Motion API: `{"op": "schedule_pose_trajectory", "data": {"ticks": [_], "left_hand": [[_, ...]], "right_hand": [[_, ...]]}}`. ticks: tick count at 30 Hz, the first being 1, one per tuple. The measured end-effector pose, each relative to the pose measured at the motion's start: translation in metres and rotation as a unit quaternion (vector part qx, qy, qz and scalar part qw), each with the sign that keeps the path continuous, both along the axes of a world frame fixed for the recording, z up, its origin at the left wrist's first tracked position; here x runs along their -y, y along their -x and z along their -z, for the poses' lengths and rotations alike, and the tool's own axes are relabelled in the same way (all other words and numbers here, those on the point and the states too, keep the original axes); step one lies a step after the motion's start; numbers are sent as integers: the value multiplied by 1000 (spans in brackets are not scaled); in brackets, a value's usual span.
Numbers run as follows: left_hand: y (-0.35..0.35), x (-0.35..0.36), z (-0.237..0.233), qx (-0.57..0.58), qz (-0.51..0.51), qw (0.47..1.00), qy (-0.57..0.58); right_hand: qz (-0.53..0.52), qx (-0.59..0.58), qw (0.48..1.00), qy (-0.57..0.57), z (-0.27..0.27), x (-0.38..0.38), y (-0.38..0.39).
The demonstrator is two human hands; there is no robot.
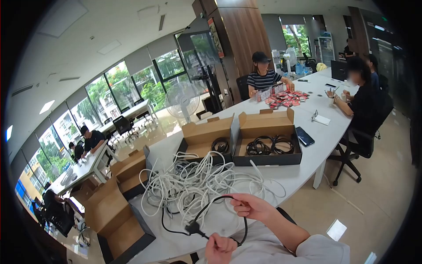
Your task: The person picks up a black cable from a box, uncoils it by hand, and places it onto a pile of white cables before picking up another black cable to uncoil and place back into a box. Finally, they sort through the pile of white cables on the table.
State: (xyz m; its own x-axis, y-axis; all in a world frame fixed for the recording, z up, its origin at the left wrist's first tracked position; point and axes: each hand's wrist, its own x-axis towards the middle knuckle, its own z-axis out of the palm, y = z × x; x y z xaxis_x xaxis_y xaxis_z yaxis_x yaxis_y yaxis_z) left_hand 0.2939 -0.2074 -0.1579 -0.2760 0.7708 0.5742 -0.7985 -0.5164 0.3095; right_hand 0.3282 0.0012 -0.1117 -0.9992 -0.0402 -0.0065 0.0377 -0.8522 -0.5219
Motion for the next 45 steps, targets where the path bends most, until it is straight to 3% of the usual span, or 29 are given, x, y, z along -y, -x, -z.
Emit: {"op": "schedule_pose_trajectory", "data": {"ticks": [3, 4, 7, 12, 15, 17, 18, 20, 21, 22, 23, 27, 32, 35, 38, 41, 43, 45], "left_hand": [[-10, 8, -28, -11, -303, 933, 191], [0, 8, -26, -97, -301, 940, 128], [7, 4, -26, -131, -386, 893, 191], [9, 4, -26, -80, -361, 895, 249], [12, 5, -33, -56, -380, 891, 241], [19, 10, -30, -58, -419, 876, 232], [22, 11, -31, -10, -434, 875, 214], [27, 19, -36, -47, -372, 914, 151], [28, 19, -40, -65, -341, 931, 115], [21, 14, -51, -81, -408, 894, 167], [21, 18, -50, -110, -398, 894, 173], [31, 29, -50, -206, -356, 889, 204], [22, 37, -56, -216, -337, 845, 355], [7, 35, -67, -201, -431, 778, 412], [7, 44, -67, -240, -367, 798, 414], [7, 41, -75, -331, -282, 783, 444], [4, 33, -74, -360, -232, 785, 447], [4, 33, -66, -337, -246, 797, 437]], "right_hand": [[55, -38, 996, -53, -20, -6, -20], [73, -56, 993, -79, -30, -6, -27], [86, -114, 975, -172, -34, -3, -40], [2, -220, 923, -316, -36, -7, -47], [-96, -348, 846, -391, -20, -10, -35], [-244, -363, 769, -466, -30, -9, -35], [-276, -396, 763, -429, -25, -3, -31], [-339, -462, 743, -347, -15, 9, -19], [-328, -446, 759, -343, -13, 10, -13], [-317, -429, 776, -337, -10, 11, -9], [-305, -411, 792, -332, -5, 11, -5], [-197, -203, 900, -333, 3, 23, 6], [-124, -237, 821, -505, 13, 56, 14], [-158, -241, 847, -447, 25, 68, 21], [-134, -285, 866, -387, 27, 68, 30], [-260, -173, 949, -51, 19, 61, 49], [-256, -168, 951, -42, 18, 58, 58], [-244, -131, 958, -75, 21, 60, 66]]}}
